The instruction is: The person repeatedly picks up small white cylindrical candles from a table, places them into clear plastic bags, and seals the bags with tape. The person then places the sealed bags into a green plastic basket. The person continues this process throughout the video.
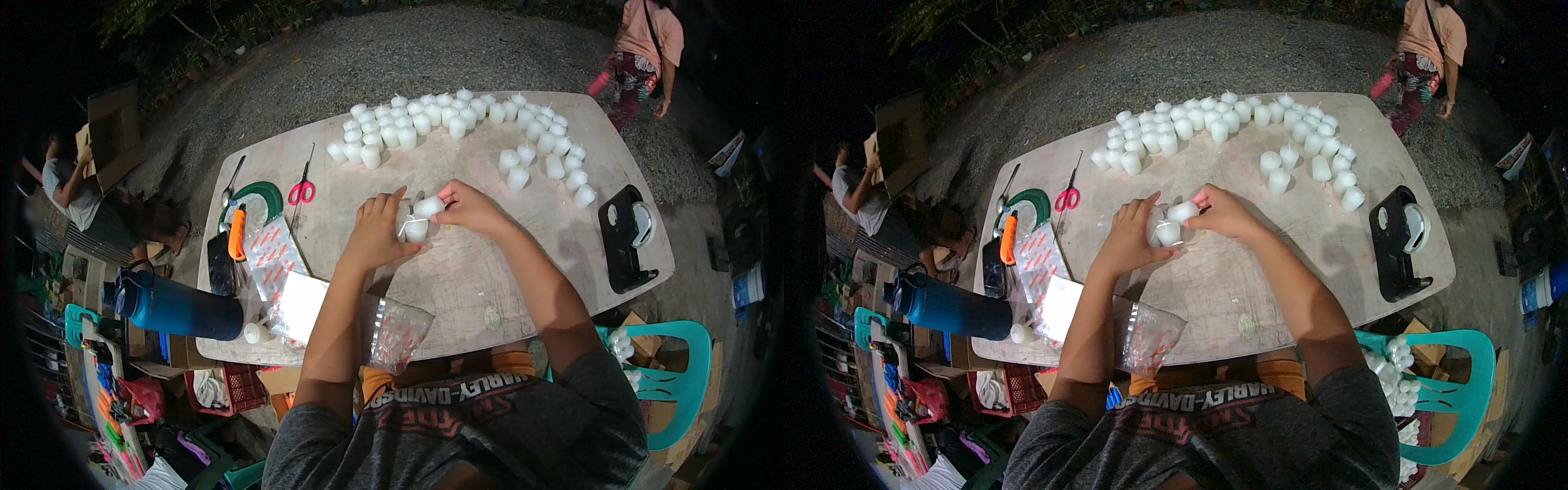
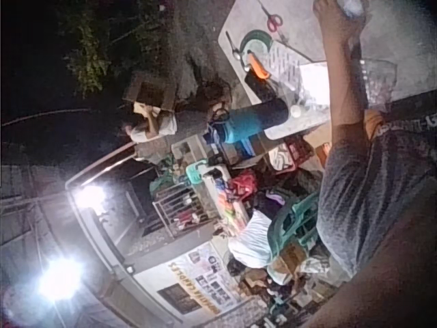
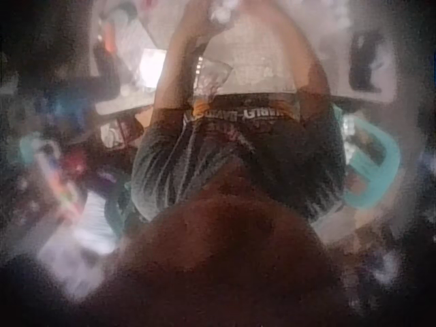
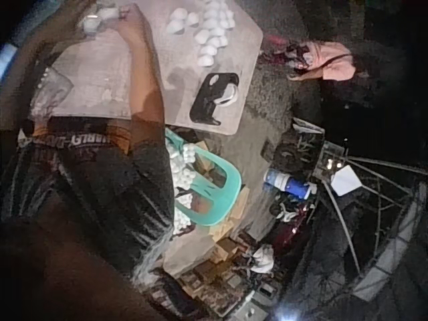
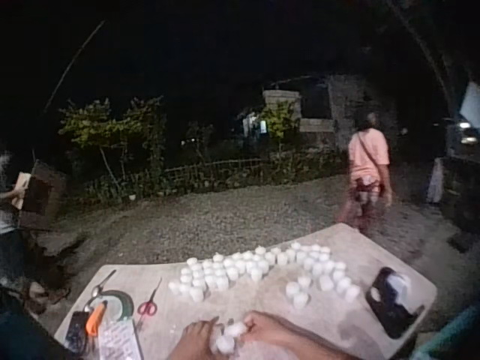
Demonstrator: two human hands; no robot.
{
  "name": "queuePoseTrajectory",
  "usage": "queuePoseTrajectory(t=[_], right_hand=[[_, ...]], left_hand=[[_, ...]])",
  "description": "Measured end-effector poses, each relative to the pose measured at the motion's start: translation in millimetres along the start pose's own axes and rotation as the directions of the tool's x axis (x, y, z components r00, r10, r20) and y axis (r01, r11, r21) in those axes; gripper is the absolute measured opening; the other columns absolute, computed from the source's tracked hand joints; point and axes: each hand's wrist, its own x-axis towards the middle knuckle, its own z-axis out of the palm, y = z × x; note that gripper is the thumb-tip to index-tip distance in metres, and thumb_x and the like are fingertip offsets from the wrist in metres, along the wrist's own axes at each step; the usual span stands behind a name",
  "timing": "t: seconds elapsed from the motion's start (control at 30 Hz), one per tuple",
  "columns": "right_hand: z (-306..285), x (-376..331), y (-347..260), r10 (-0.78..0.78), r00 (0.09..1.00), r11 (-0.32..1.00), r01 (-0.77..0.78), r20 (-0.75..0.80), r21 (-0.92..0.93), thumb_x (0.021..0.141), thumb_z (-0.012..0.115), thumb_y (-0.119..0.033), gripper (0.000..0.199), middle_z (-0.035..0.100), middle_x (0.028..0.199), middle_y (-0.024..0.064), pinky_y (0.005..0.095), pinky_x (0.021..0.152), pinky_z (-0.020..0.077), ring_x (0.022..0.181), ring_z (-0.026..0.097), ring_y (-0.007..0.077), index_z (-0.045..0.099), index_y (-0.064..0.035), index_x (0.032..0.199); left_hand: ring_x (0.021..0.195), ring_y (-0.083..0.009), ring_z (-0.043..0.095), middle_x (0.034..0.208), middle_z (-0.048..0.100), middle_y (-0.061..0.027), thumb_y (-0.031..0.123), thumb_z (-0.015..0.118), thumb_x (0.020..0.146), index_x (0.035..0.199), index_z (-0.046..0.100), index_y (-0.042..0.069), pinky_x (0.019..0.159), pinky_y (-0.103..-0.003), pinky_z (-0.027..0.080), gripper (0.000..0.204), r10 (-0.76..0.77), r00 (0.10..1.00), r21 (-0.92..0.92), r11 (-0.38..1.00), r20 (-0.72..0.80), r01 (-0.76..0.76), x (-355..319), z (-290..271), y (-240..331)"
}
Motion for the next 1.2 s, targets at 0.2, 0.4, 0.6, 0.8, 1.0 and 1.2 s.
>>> queuePoseTrajectory(t=[0.2, 0.4, 0.6, 0.8, 1.0, 1.2], right_hand=[[-9, -18, -46, -0.201, 0.973, 0.913, 0.229, 0.114, -0.338, 0.070, 0.072, 0.001, 0.039, 0.062, 0.094, 0.0062, 0.0274, 0.071, 0.0510, 0.081, 0.060, 0.0118, 0.056, -0.0048, 0.105], [6, -13, -42, -0.134, 0.988, 0.976, 0.118, -0.075, -0.180, 0.071, 0.073, -0.001, 0.040, 0.063, 0.091, 0.0062, 0.0249, 0.070, 0.0508, 0.081, 0.060, 0.0116, 0.055, -0.0021, 0.107], [1, -9, -27, -0.123, 0.990, 0.985, 0.130, 0.065, -0.117, 0.073, 0.072, -0.003, 0.029, 0.065, 0.089, 0.0069, 0.0266, 0.072, 0.0514, 0.081, 0.061, 0.0119, 0.060, 0.0005, 0.099], [17, 0, -11, 0.056, 0.998, 0.991, -0.054, -0.012, 0.123, 0.081, 0.065, 0.001, 0.017, 0.065, 0.096, 0.0106, 0.0259, 0.077, 0.0526, 0.083, 0.063, 0.0136, 0.061, 0.0045, 0.096], [8, 26, -36, 0.116, 0.977, 0.992, -0.107, 0.181, -0.061, 0.081, 0.068, -0.014, 0.022, 0.066, 0.087, 0.0112, 0.0298, 0.065, 0.0526, 0.075, 0.063, 0.0140, 0.062, 0.0028, 0.093], [-5, 137, -19, -0.366, 0.859, 0.686, -0.011, -0.359, -0.728, 0.074, 0.070, -0.031, 0.068, 0.047, 0.124, 0.0220, 0.0405, 0.091, 0.0449, 0.107, 0.055, 0.0337, 0.042, 0.0017, 0.128]], left_hand=[[0.107, -0.0357, 0.046, 0.114, 0.048, -0.0161, 0.042, 0.081, 0.055, 0.136, 0.038, 0.010, 0.094, -0.044, 0.034, 0.097, -0.024, 1.000, 0.040, 0.999, -0.020, 0.025, -3, 0, -2], [0.109, -0.0345, 0.045, 0.114, 0.049, -0.0152, 0.042, 0.081, 0.054, 0.132, 0.043, 0.011, 0.096, -0.043, 0.031, 0.092, 0.008, 1.000, 0.013, 1.000, 0.004, -0.008, -2, -4, 0], [0.111, -0.0314, 0.045, 0.116, 0.050, -0.0116, 0.040, 0.080, 0.056, 0.130, 0.047, 0.014, 0.097, -0.043, 0.031, 0.085, 0.062, 0.998, 0.021, 0.998, 0.021, -0.063, -3, -6, 0], [0.107, -0.0280, 0.049, 0.116, 0.054, -0.0038, 0.034, 0.078, 0.057, 0.118, 0.053, 0.015, 0.093, -0.042, 0.036, 0.068, 0.118, 0.991, 0.002, 0.993, 0.055, -0.119, 2, -11, 10], [0.093, -0.0255, 0.056, 0.103, 0.056, -0.0009, 0.033, 0.070, 0.067, 0.097, 0.057, 0.012, 0.080, -0.042, 0.044, 0.039, 0.066, 0.998, 0.208, 0.976, 0.006, -0.066, -2, -13, 5], [0.084, -0.0238, 0.058, 0.082, 0.058, -0.0029, 0.039, 0.066, 0.071, 0.093, 0.060, 0.012, 0.076, -0.042, 0.044, 0.036, 0.054, 0.996, 0.331, 0.943, -0.073, -0.027, 15, 8, 2]])
